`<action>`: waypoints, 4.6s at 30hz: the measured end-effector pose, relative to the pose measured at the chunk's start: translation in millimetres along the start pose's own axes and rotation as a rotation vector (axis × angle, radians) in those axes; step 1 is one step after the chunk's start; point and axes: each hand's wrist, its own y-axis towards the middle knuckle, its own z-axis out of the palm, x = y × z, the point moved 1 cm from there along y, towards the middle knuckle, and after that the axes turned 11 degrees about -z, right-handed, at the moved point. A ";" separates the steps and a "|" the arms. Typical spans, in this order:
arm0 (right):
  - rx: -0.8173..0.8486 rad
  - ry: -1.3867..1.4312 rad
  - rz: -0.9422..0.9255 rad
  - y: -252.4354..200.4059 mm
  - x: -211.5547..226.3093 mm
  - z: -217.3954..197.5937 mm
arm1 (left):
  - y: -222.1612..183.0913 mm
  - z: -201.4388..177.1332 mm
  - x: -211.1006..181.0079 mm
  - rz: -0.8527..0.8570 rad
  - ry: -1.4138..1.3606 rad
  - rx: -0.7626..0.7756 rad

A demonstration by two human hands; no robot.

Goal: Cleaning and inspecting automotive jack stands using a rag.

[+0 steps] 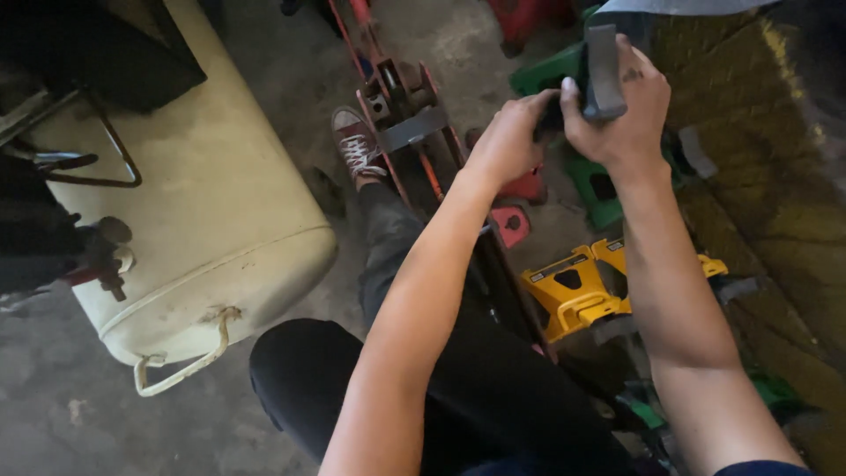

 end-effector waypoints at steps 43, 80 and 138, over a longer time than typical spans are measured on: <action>0.110 0.453 0.871 -224.5 -158.6 254.5 | 35.0 17.8 34.5 -0.052 0.108 -0.145; 0.047 0.788 1.426 -200.1 -95.3 223.0 | 31.8 33.1 37.9 -0.094 0.293 0.083; -0.099 1.094 1.338 -151.6 -57.0 183.3 | 31.3 37.2 19.9 0.215 0.593 -0.061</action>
